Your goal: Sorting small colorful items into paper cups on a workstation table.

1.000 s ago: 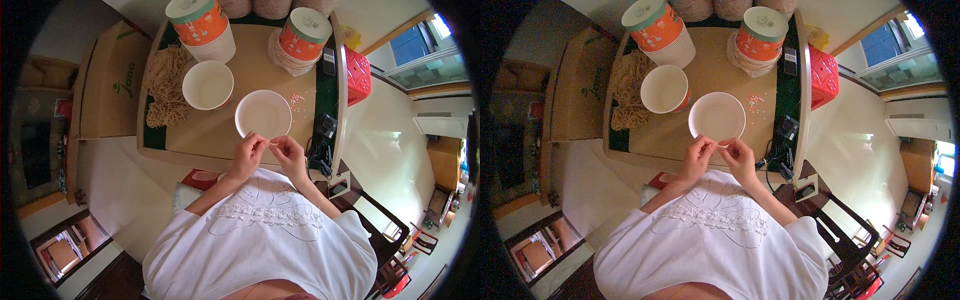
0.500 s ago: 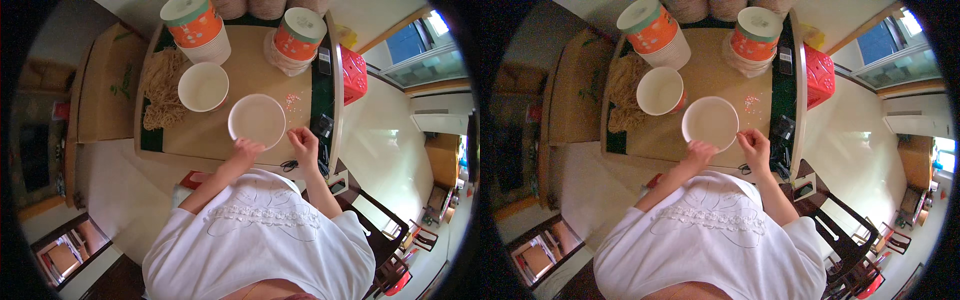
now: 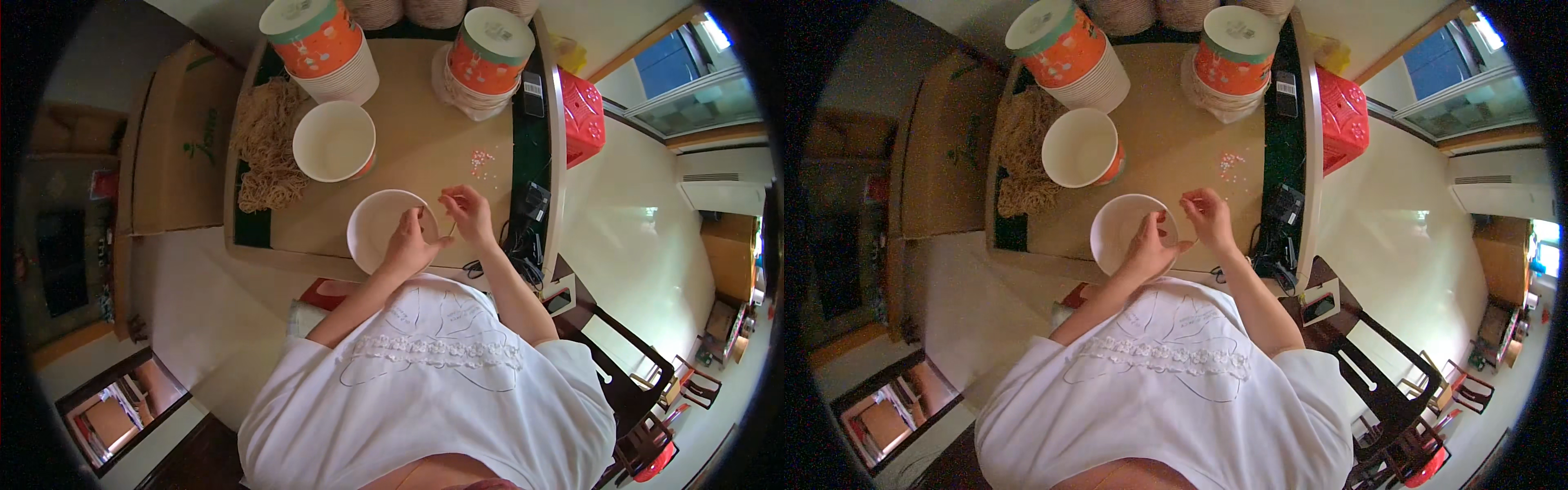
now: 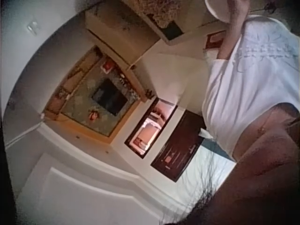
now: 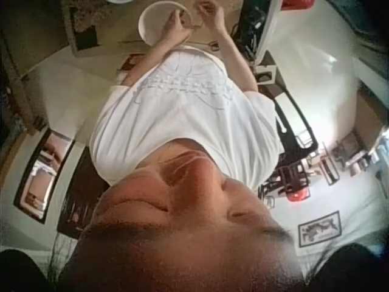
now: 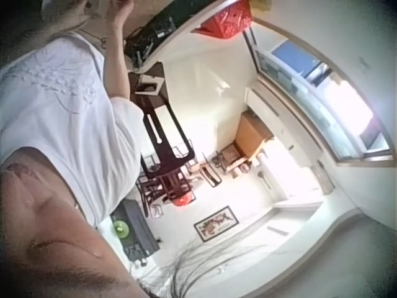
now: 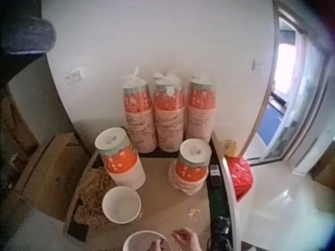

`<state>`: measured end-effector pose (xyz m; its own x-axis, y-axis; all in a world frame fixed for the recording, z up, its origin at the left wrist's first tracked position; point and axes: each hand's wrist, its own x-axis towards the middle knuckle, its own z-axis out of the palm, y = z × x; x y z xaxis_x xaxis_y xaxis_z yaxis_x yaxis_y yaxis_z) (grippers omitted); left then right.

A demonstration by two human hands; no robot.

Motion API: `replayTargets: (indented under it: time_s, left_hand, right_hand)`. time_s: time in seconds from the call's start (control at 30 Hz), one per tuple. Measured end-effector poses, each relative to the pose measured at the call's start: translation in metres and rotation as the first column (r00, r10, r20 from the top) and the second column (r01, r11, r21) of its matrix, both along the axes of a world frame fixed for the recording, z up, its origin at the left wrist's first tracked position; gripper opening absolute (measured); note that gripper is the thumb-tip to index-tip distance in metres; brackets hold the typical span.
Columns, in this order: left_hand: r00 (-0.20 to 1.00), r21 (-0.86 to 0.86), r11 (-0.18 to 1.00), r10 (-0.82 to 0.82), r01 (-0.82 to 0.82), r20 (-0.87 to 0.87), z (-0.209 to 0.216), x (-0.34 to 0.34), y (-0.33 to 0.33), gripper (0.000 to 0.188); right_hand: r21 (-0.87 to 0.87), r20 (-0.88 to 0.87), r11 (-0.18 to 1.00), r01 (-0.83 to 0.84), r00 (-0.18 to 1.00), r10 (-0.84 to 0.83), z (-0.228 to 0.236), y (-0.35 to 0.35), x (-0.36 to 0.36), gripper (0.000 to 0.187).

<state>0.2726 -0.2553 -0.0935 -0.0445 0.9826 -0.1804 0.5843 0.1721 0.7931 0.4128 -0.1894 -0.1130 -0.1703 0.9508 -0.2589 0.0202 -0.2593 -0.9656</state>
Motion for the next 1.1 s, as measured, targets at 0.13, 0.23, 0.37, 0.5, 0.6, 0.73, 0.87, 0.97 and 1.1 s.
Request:
replayTargets:
  time_s: [0.13,0.23,0.37,0.5,0.6,0.73,0.87,0.97,1.1]
  left_hand:
    - [0.997,-0.035,0.997,0.073,-0.073,0.020,-0.010,-0.001,-0.004,0.081]
    - [0.964,-0.241,0.970,0.069,-0.004,0.259,0.021,-0.021,-0.015,0.084]
    - [0.963,-0.093,0.994,0.075,-0.052,0.259,0.017,-0.033,-0.028,0.074]
    - [0.964,0.079,0.991,0.087,-0.110,0.251,0.007,-0.040,-0.034,0.069]
    - [0.879,-0.072,0.984,0.179,-0.164,0.441,0.043,-0.037,-0.036,0.059]
    - [0.857,-0.085,0.986,0.165,-0.142,0.488,0.039,-0.048,-0.038,0.045]
    - [0.871,-0.089,0.984,0.181,-0.157,0.456,0.040,-0.048,-0.043,0.030]
    - [0.856,-0.090,0.980,0.197,-0.175,0.477,0.034,-0.046,-0.045,0.024]
    - [0.831,-0.161,0.972,0.232,-0.174,0.506,0.034,-0.043,-0.045,0.029]
  right_hand:
    - [-0.002,0.016,1.000,-0.029,0.999,0.029,-0.009,-0.008,-0.011,0.011]
    - [0.073,0.028,0.997,-0.028,0.999,0.026,-0.005,-0.012,-0.020,0.011]
    - [0.060,0.124,0.973,-0.221,0.969,0.212,-0.004,-0.036,-0.029,0.013]
    - [0.113,0.091,0.974,-0.198,0.978,0.188,0.016,-0.046,-0.039,0.014]
    - [0.178,0.101,0.974,-0.140,0.987,0.123,0.017,-0.041,-0.042,0.013]
    - [0.044,0.053,0.971,-0.236,0.971,0.234,0.042,-0.042,-0.042,0.013]
    - [0.170,0.107,0.950,-0.261,0.963,0.246,0.041,-0.047,-0.043,0.013]
    - [0.240,0.212,0.919,-0.313,0.941,0.265,0.044,-0.048,-0.042,0.013]
    - [0.227,0.170,0.948,-0.224,0.967,0.188,0.050,-0.049,-0.041,0.014]
